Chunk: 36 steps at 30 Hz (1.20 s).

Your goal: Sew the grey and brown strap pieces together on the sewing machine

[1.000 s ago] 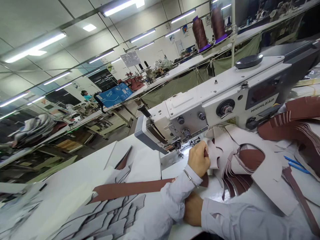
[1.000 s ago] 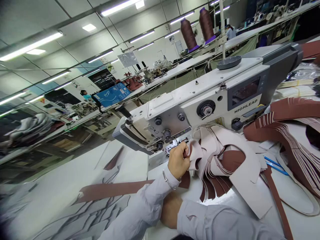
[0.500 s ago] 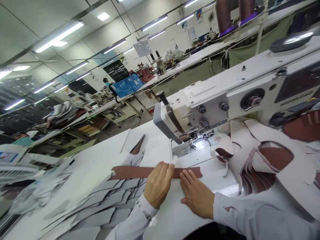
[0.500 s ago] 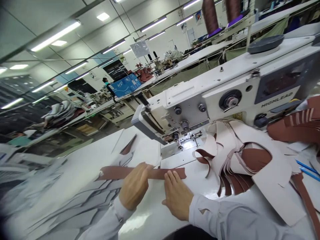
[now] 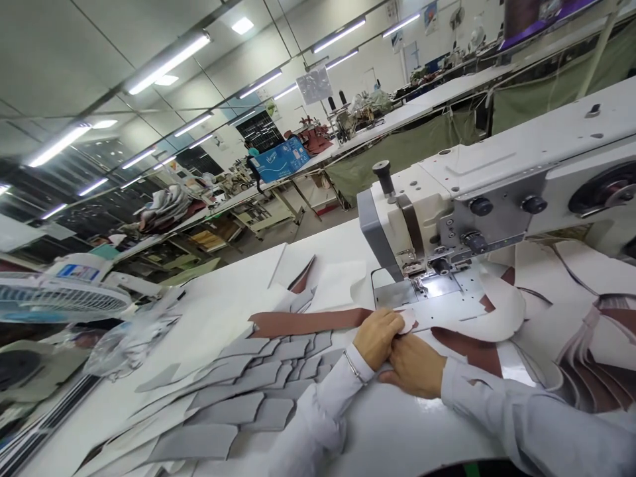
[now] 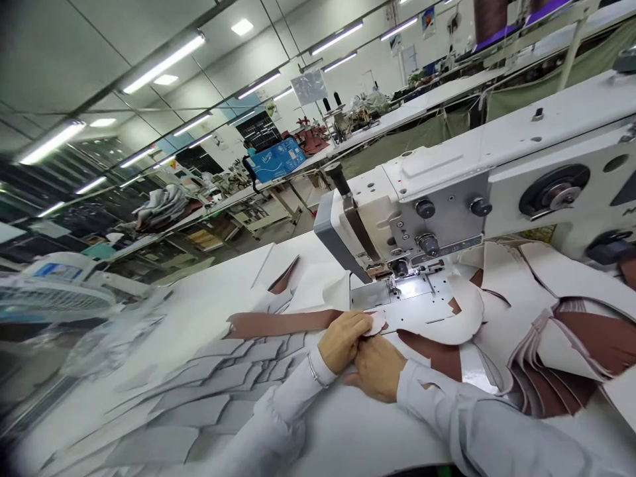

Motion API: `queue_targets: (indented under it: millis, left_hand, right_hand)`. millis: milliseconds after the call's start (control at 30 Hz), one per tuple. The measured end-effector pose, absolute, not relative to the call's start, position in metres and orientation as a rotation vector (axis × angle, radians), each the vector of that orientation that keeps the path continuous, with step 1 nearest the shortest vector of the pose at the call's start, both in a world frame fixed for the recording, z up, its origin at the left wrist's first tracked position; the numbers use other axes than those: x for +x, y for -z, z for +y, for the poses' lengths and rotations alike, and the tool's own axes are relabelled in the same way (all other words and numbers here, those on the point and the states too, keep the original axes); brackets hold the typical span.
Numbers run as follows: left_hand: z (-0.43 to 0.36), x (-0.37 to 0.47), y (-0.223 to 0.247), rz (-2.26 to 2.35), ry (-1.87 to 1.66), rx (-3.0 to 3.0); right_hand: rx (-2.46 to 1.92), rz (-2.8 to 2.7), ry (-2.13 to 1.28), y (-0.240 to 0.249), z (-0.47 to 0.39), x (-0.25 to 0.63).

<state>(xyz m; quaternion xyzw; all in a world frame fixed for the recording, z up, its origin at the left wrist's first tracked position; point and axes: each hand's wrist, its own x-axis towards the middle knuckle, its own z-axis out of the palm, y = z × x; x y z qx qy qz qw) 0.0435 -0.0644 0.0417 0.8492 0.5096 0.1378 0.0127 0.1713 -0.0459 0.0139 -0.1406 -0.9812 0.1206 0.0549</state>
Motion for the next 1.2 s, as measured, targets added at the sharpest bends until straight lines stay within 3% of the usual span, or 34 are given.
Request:
queue_targets:
  millis: [500,1200]
  left_hand:
    - [-0.044,0.027,-0.052,1.436,-0.132,2.567]
    - [-0.009,0.043,-0.050,1.479,-0.141,2.552]
  right_hand:
    - [-0.364,-2.878,-0.320,-0.008,-0.040,0.171]
    - [-0.436,-2.923,-0.356,-0.012,-0.007,0.180]
